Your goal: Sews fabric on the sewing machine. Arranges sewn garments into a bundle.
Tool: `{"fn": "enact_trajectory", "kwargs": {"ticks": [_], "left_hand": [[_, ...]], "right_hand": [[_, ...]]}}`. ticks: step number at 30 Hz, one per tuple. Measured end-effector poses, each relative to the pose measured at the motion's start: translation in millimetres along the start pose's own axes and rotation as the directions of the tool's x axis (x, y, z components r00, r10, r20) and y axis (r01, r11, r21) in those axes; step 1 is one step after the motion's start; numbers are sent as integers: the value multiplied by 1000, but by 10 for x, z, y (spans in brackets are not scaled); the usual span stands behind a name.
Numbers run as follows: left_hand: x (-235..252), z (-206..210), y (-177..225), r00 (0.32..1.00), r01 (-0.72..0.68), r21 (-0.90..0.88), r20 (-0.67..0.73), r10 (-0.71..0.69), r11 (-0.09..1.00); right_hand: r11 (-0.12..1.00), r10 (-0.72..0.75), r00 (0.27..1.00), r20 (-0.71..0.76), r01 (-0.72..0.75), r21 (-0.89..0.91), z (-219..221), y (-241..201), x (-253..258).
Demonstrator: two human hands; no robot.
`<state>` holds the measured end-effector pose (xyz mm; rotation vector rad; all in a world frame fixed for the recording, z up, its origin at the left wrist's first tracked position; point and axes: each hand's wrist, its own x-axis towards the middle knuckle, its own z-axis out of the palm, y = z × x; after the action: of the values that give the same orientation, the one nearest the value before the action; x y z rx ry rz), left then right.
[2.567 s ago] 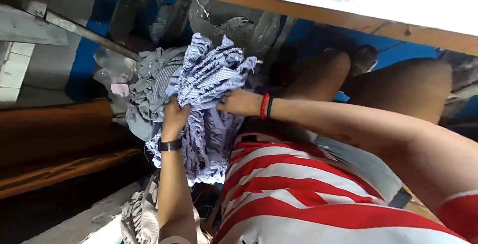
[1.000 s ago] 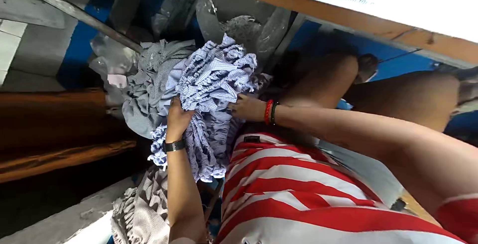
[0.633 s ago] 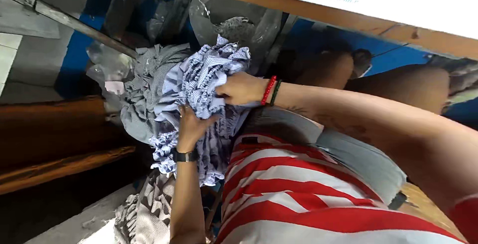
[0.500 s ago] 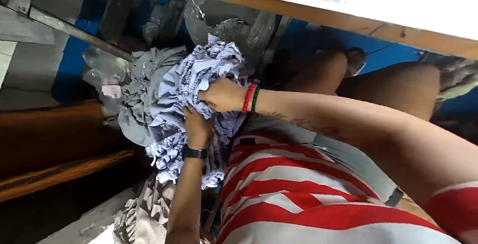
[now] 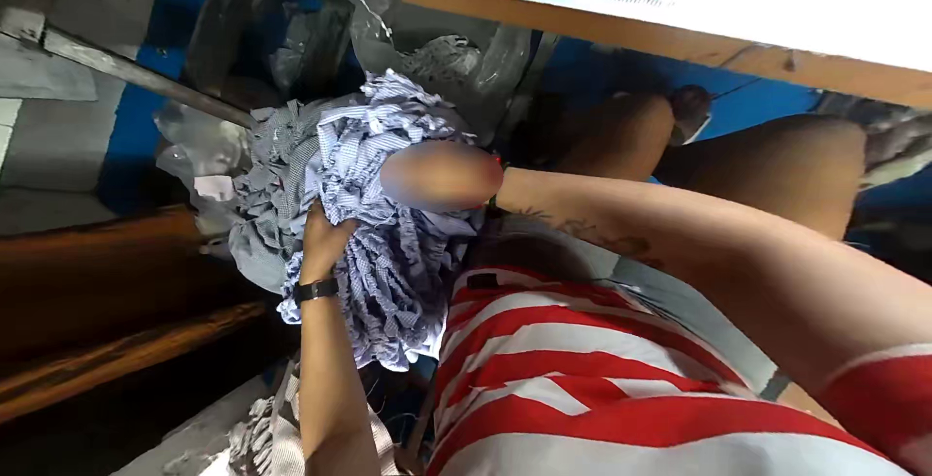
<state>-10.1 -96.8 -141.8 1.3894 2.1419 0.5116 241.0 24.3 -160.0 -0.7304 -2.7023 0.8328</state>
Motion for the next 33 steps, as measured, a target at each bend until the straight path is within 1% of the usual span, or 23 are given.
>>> {"fn": "enact_trajectory", "kwargs": {"ticks": [2, 4, 6, 8, 10, 12, 14, 16, 19, 21, 22, 23, 24, 25, 26, 27, 28, 29, 30, 31, 33], "left_hand": [[-5, -19, -20, 1000, 13, -74, -6, -14, 997], [-16, -32, -15, 1000, 13, -106, 4, -13, 994], [-8, 5, -16, 1000, -3, -102, 12, 4, 995], [7, 60, -52, 1000, -18, -65, 15, 19, 998], [10, 105, -48, 1000, -23, -18, 5, 24, 1000], [16, 133, -26, 999, -31, 6, -14, 31, 1000], [13, 170, -32, 998, -35, 34, -49, 36, 999], [-42, 233, 42, 997, -5, 91, -72, 12, 996], [-303, 438, 401, 999, 36, 199, -6, -36, 979], [-436, 731, 663, 996, 82, 322, 1, -87, 943], [-426, 863, 692, 993, 116, 383, -11, -121, 916], [-368, 943, 624, 991, 134, 418, -36, -131, 898], [-267, 943, 497, 993, 120, 398, -64, -103, 910], [-142, 872, 346, 995, 75, 334, -94, -46, 940], [-31, 736, 223, 995, 20, 246, -103, 5, 969], [60, 567, 131, 996, -8, 179, -83, 23, 984], [130, 396, 76, 999, -15, 114, -49, 21, 993], [184, 234, 67, 1000, -25, 70, -6, 26, 997], [237, 106, 70, 999, -33, 45, 30, 32, 998], [283, 17, 65, 997, -40, 24, 60, 39, 999], [312, -48, 46, 995, -46, -14, 88, 47, 999]], "right_hand": [[997, -75, 997, 24, 75, -19, -6, -26, 20], [978, -120, 982, 145, 142, -154, 178, 33, -87], [945, -89, 965, 246, 160, -286, 444, 152, -250], [928, -64, 962, 267, 155, -339, 691, 287, -373], [924, -41, 963, 268, 139, -356, 730, 329, -396], [929, -37, 968, 250, 125, -349, 603, 314, -358], [947, -59, 976, 208, 121, -299, 418, 275, -344], [962, -84, 984, 156, 122, -245, 192, 219, -313], [982, -71, 997, 41, 77, -170, -34, 98, -136], [985, -66, 998, -21, 61, -161, -62, -50, 15], [983, -73, 997, -33, 66, -172, -41, -129, 66], [981, -67, 997, -22, 62, -186, -10, -210, 81], [980, -56, 998, -33, 48, -192, 26, -286, 64], [982, -61, 996, -64, 49, -185, 66, -352, 24], [986, -96, 991, -95, 81, -148, 120, -429, -47], [990, -134, 989, -55, 131, -46, 198, -507, -134], [983, -153, 987, 53, 147, 108, 317, -554, -220], [970, -147, 964, 220, 97, 223, 441, -543, -283], [967, -114, 924, 365, 19, 253, 561, -460, -315], [980, -47, 896, 441, -45, 195, 672, -326, -331], [993, 91, 900, 426, -114, 29, 796, -74, -340]]}}
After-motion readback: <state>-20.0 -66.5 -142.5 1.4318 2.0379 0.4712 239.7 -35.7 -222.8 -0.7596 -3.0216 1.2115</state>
